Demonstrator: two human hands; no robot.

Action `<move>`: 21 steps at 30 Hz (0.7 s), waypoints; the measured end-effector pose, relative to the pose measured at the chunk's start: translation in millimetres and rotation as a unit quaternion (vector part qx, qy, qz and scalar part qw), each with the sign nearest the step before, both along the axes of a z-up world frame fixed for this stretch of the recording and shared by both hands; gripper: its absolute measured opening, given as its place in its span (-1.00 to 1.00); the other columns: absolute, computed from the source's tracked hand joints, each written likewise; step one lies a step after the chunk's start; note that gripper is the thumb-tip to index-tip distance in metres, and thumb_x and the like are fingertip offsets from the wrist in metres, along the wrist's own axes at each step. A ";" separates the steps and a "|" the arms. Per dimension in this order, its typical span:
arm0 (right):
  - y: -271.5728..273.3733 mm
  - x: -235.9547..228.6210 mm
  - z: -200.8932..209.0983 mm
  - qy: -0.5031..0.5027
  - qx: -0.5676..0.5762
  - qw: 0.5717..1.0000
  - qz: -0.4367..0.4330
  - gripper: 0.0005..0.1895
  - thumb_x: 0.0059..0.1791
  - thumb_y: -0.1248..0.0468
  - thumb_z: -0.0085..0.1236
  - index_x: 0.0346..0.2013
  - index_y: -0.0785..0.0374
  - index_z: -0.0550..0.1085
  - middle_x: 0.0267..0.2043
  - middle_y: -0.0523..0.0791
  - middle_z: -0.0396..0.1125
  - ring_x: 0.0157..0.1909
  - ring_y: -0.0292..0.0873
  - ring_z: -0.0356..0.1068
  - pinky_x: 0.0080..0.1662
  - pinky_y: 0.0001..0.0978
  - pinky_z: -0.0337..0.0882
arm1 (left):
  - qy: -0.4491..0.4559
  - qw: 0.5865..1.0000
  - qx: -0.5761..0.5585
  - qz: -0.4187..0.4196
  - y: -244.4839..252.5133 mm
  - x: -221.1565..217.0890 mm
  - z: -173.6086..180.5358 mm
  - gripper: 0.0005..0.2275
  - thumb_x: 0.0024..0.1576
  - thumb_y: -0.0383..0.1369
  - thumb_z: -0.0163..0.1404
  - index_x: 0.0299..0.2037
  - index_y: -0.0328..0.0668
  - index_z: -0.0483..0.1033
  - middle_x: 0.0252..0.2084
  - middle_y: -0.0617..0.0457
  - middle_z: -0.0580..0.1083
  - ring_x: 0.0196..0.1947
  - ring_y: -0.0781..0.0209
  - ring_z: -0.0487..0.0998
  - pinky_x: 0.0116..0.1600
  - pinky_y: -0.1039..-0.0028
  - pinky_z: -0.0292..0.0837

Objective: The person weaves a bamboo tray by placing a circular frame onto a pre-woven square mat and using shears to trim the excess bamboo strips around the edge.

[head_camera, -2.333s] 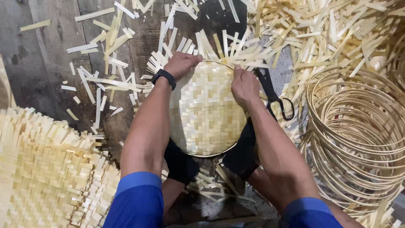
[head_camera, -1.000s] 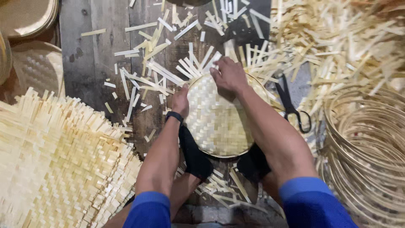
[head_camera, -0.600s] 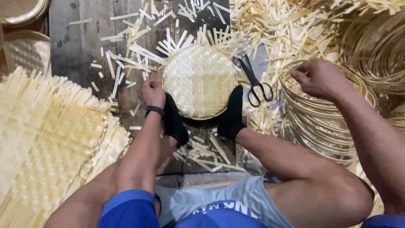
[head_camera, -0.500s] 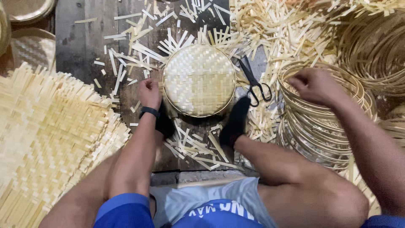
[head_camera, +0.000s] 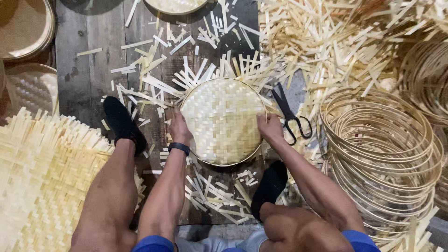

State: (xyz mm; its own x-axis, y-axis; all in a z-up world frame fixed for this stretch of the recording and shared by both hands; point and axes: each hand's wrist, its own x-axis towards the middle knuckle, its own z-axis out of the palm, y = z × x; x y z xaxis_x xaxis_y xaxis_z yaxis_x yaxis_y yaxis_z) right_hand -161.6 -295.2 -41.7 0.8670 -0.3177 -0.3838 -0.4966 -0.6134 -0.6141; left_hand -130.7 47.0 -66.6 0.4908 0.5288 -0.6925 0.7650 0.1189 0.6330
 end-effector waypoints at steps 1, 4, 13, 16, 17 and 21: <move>0.3 -4.2 1.0 0.004 0.002 1.000 -0.001 -0.43 0.01 -0.11 0.12 -0.17 0.45 0.56 -0.23 0.19 0.48 -0.11 0.09 0.48 -0.01 -0.13 0.42 | 0.004 1.000 0.002 -0.001 -7.8 -3.6 15.5 -0.38 0.34 0.11 -0.19 -0.01 -0.51 0.54 -0.07 -0.26 0.56 -0.17 -0.09 0.54 -0.04 0.06 0.49; -6.5 6.9 29.7 -0.098 0.075 0.992 -0.036 -0.47 0.13 -0.08 0.02 -0.19 0.43 0.48 -0.23 0.11 0.40 -0.17 -0.01 0.39 -0.07 -0.13 0.38 | -0.223 0.912 -0.271 0.213 -12.3 6.8 62.7 -0.64 0.20 -0.06 -0.16 -0.05 -0.12 0.53 -0.06 0.06 0.57 -0.10 0.17 0.59 0.03 0.37 0.49; -51.9 -4.6 128.1 -0.279 0.368 0.886 -0.047 -0.52 0.18 -0.03 -0.09 0.08 0.36 0.39 -0.04 -0.04 0.28 -0.04 -0.15 0.29 -0.06 -0.28 0.36 | -0.256 0.944 -0.207 -0.001 52.5 11.9 112.2 -0.62 0.29 -0.02 -0.08 0.01 -0.22 0.40 -0.06 0.02 0.40 -0.06 0.18 0.43 0.05 0.33 0.36; -47.2 -24.8 63.3 -0.185 0.450 0.870 -0.080 -0.47 0.16 -0.05 -0.06 0.15 0.38 0.38 0.00 -0.06 0.33 0.00 -0.15 0.31 -0.02 -0.28 0.36 | -0.168 0.951 -0.258 -0.007 24.7 -16.3 73.6 -0.56 0.27 0.03 -0.08 0.10 -0.19 0.40 -0.01 0.03 0.41 -0.01 0.18 0.44 0.08 0.30 0.35; -46.3 -30.4 39.2 -0.160 0.457 0.871 -0.084 -0.45 0.16 -0.06 -0.05 0.17 0.39 0.38 0.02 -0.07 0.35 0.01 -0.15 0.32 -0.01 -0.28 0.36 | -0.167 0.951 -0.260 0.012 18.4 -25.1 63.1 -0.54 0.26 0.04 -0.08 0.13 -0.18 0.40 0.01 0.03 0.41 0.01 0.18 0.44 0.09 0.29 0.35; -47.7 -41.3 -33.6 -0.050 0.425 0.894 -0.129 -0.36 0.14 -0.09 -0.01 0.26 0.42 0.36 0.07 -0.10 0.41 0.07 -0.15 0.35 0.04 -0.29 0.36 | -0.129 0.964 -0.233 -0.006 15.1 -33.8 24.5 -0.44 0.22 0.11 -0.08 0.25 -0.14 0.39 0.09 0.04 0.43 0.08 0.19 0.45 0.12 0.25 0.33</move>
State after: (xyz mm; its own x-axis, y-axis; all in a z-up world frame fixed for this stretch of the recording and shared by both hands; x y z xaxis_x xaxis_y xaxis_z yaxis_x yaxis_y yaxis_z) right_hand -203.0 -342.9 -75.3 0.8503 -0.1433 -0.5064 -0.4705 0.2239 -0.8535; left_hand -164.5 62.1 -42.1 0.6820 0.1838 -0.7079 0.5926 0.4283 0.6822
